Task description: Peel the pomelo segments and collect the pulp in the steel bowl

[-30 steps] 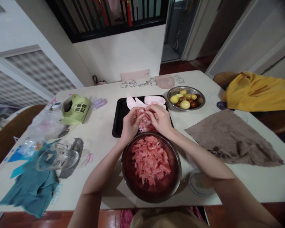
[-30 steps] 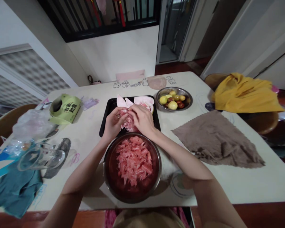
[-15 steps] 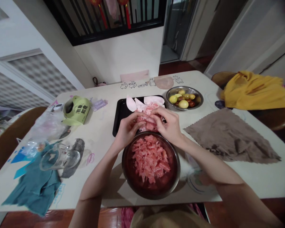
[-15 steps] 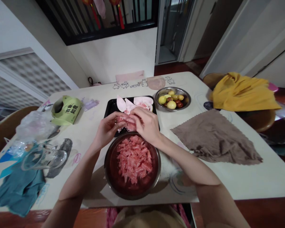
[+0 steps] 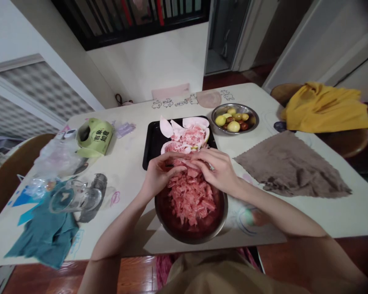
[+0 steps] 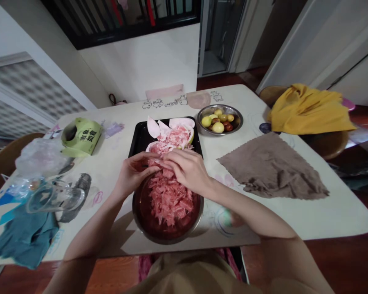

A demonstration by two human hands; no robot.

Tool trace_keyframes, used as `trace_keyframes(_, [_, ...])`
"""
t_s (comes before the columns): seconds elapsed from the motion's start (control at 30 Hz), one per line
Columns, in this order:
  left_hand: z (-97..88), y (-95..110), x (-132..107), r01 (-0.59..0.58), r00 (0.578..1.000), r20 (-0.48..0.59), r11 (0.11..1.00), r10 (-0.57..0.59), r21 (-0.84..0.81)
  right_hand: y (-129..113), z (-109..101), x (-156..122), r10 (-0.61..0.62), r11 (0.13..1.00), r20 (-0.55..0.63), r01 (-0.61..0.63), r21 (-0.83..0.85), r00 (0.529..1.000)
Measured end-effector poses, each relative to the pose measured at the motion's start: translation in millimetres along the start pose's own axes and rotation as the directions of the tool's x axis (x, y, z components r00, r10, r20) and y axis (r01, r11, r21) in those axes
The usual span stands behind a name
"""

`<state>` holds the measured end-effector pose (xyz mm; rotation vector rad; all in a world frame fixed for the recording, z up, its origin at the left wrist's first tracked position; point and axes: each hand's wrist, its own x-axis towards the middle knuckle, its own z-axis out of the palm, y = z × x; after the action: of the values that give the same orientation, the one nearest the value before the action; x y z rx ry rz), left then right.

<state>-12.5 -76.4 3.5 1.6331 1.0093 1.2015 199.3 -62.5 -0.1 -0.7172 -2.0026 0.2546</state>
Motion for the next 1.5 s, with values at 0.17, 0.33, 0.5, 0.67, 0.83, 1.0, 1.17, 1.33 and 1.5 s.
trace_keyframes(0.17, [-1.8, 2.6, -1.1, -0.007, 0.998, -0.066, 1.0, 0.006, -0.021, -2.8, -1.4, -0.1, -0.02, 1.0, 0.048, 0.019, 0.016, 0.999])
trace_keyframes(0.33, [-2.6, 7.9, -4.8, -0.015, 0.996, -0.09, 1.0, 0.015, -0.007, -11.8, -2.6, -3.4, -0.08, 0.995, 0.105, 0.073, 0.066, 0.991])
trace_keyframes(0.5, [-4.4, 12.2, -5.6, -0.04, 0.997, -0.072, 0.999, 0.042, 0.019, -17.3, -1.5, -6.1, -0.164, 0.986, 0.03, 0.164, -0.014, 0.986])
trace_keyframes(0.67, [-8.1, 14.6, -6.6, -0.037, 0.998, -0.041, 0.997, 0.04, 0.072, -18.2, -1.8, -8.3, -0.214, 0.976, 0.013, 0.214, -0.035, 0.977])
trace_keyframes(0.83, [-8.3, 19.0, -10.9, -0.116, 0.993, 0.013, 0.983, 0.116, 0.145, -20.9, -2.4, -12.2, -0.315, 0.937, 0.021, 0.315, -0.15, 0.949])
trace_keyframes(1.0, [-10.8, 20.1, -11.6, -0.206, 0.978, 0.071, 0.963, 0.196, 0.172, -24.3, -3.2, -10.6, -0.268, 0.961, -0.033, 0.265, -0.074, 0.963])
trace_keyframes(1.17, [-12.7, 16.7, -8.3, -0.229, 0.973, 0.077, 0.957, 0.218, 0.181, -21.6, -3.6, -5.7, -0.114, 0.986, -0.059, 0.12, 0.113, 0.992])
trace_keyframes(1.33, [-5.3, 16.0, -11.7, -0.176, 0.979, -0.054, 0.953, 0.195, 0.246, -17.7, -3.3, -5.3, -0.196, 0.98, -0.052, 0.194, -0.039, 0.979])
trace_keyframes(1.5, [2.1, 20.1, -20.3, -0.231, 0.956, -0.085, 0.902, 0.279, 0.364, -18.4, -1.4, -8.2, -0.303, 0.937, -0.043, 0.289, -0.195, 0.952])
